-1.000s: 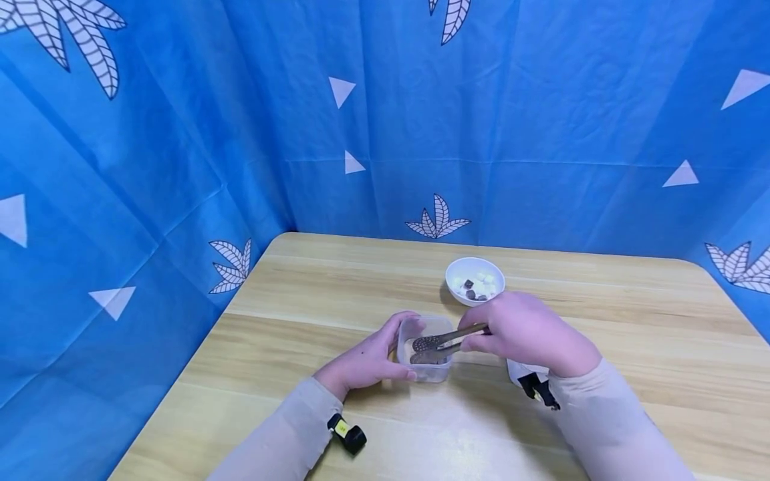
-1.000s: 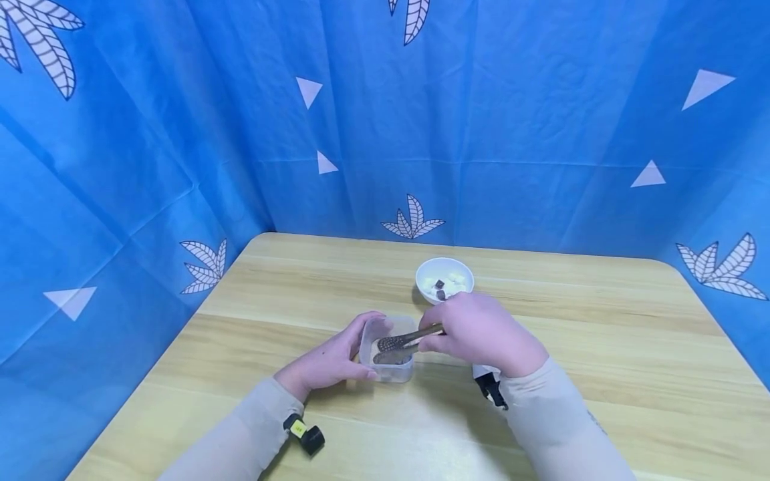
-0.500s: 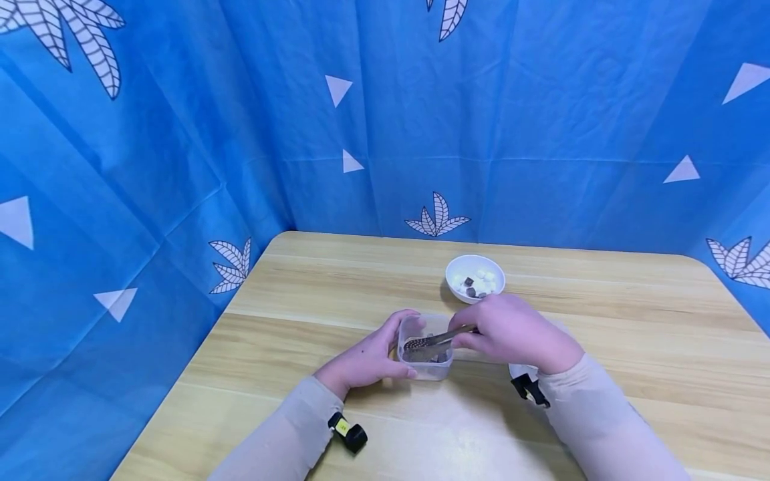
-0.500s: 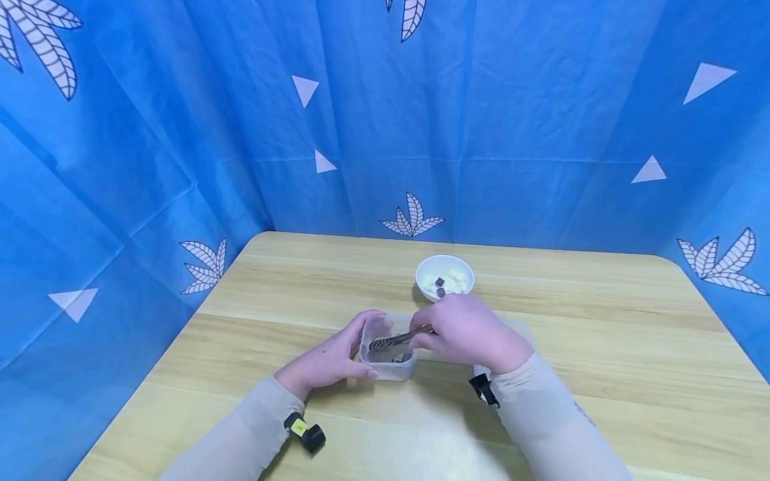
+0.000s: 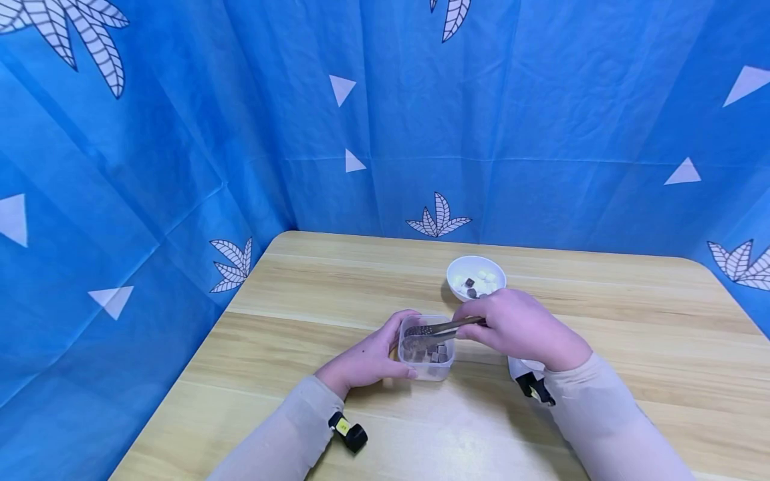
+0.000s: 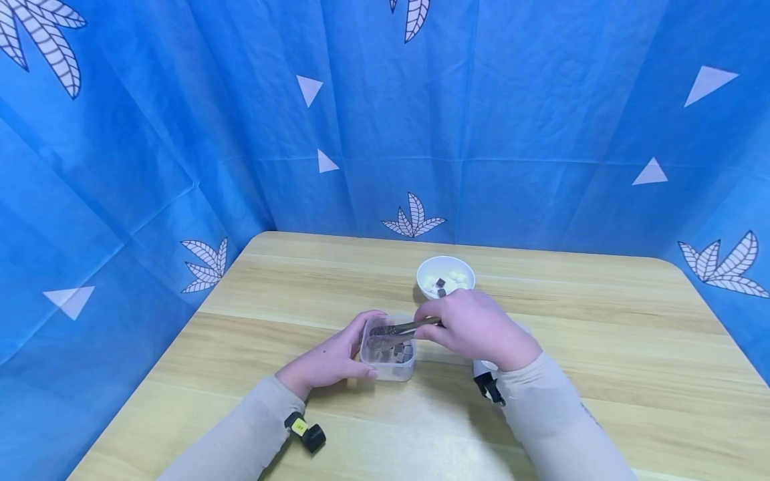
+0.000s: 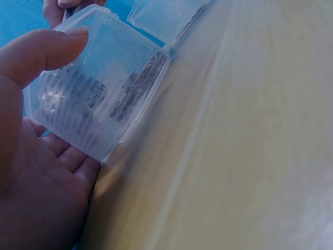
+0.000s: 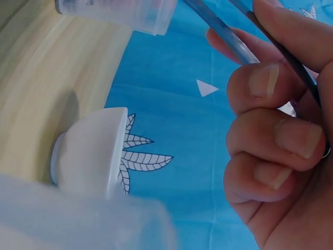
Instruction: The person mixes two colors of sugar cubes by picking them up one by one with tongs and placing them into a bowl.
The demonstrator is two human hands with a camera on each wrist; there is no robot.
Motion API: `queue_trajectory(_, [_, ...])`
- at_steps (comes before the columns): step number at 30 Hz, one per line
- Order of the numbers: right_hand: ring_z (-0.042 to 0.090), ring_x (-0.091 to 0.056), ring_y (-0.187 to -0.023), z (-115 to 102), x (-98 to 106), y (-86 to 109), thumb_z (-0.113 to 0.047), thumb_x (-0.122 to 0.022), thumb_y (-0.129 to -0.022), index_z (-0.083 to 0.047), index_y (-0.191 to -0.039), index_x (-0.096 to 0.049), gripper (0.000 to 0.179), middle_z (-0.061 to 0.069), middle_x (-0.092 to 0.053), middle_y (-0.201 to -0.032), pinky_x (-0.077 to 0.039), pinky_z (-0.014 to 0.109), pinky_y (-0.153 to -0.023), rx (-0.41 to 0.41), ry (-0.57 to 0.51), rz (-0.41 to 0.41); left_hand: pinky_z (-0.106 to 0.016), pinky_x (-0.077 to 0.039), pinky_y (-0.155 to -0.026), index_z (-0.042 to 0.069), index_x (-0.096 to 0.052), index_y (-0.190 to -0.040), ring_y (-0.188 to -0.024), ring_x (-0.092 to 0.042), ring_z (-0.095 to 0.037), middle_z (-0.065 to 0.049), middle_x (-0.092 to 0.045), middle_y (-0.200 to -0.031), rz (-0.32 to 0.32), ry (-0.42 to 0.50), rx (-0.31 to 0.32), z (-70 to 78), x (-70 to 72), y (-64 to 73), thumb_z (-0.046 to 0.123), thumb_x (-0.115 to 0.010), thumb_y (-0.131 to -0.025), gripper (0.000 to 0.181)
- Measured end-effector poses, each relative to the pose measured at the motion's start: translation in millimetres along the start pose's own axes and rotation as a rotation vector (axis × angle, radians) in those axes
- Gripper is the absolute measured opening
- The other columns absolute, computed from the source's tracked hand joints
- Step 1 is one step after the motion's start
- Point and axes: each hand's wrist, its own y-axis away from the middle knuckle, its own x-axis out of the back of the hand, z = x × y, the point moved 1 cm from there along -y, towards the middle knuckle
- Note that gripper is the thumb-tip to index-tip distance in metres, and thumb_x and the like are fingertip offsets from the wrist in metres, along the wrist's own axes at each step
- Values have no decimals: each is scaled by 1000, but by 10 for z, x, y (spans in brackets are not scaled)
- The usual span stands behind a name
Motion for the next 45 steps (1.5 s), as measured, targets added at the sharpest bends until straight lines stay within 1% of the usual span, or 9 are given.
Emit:
queue_trajectory(8, [-1,-48,-58,-4,-90,-36,-38,-76,-90,-26,-103,-77,18,-19,-67,-83,-44,27,-55,-6,65,-10,-40,-23,-120,22,-24,-157,-141,-38,-9,10,-40,-155,7,-41,10,3,8,4,18,-83,-81,96])
queue_trajectory(13, [-2,-51,-61,-19,-90,-35,-34,-77,-90,-26,-102,-77,14,-18,-69,-85,-46,27,-55,22,59,-4,-41,-24,-120,22,-25,-157,-140,-40,-10,10,-41,-155,7,-56,4,-4,10,-1,19,-83,-82,95])
queue_trajectory(17, [-3,-53,-65,-28,-20,-9,-30,-76,-92,-25,-101,-77,11,-18,-69,-88,-49,28,-59,42,22,14,-40,-24,-120,25,-26,-156,-139,-41,-9,11,-43,-153,-1,-42,-3,-3,5,-8,17,-82,-82,92])
queue_trajectory(22, [-3,-52,-66,-18,151,69,-30,-73,-94,-25,-102,-77,10,-21,-68,-88,-49,28,-62,31,-4,45,-38,-24,-120,31,-28,-151,-136,-44,-9,9,-49,-145,-11,-13,-14,9,-1,-15,11,-81,-82,90])
queue_trajectory(28, [-2,-54,-68,29,368,184,-29,-74,-94,-25,-106,-78,14,-21,-69,-90,-52,30,-65,-21,6,101,-37,-23,-120,36,-27,-150,-142,-37,-10,7,-44,-151,8,-24,18,6,-7,-1,13,-82,-81,92])
queue_trajectory(33, [-2,-61,-75,143,515,305,-25,-74,-93,-24,-109,-78,16,-18,-72,-96,-56,34,-71,-59,8,173,-38,-23,-120,37,-28,-151,-141,-39,-11,9,-43,-152,28,-43,42,5,-10,9,14,-84,-80,93])
queue_trajectory(35, [-2,-59,-72,216,553,349,-25,-75,-93,-25,-108,-77,16,-17,-71,-94,-54,32,-66,-85,27,201,-39,-22,-120,35,-28,-153,-140,-40,-10,12,-43,-152,32,-44,47,7,-10,13,15,-84,-80,95])
queue_trajectory(40, [3,-50,-61,404,609,447,-26,-75,-93,-23,-109,-77,16,-14,-70,-86,-46,32,-59,-198,92,228,-36,-23,-120,27,-25,-156,-141,-39,-10,10,-41,-154,27,-22,42,18,-12,13,14,-83,-81,96])
queue_trajectory(45, [9,-50,-62,547,625,508,-30,-71,-95,-18,-109,-77,19,-12,-66,-78,-45,36,-60,-317,139,195,-33,-22,-120,28,-26,-155,-142,-37,-9,10,-40,-154,21,-18,36,35,-11,15,12,-83,-81,96])
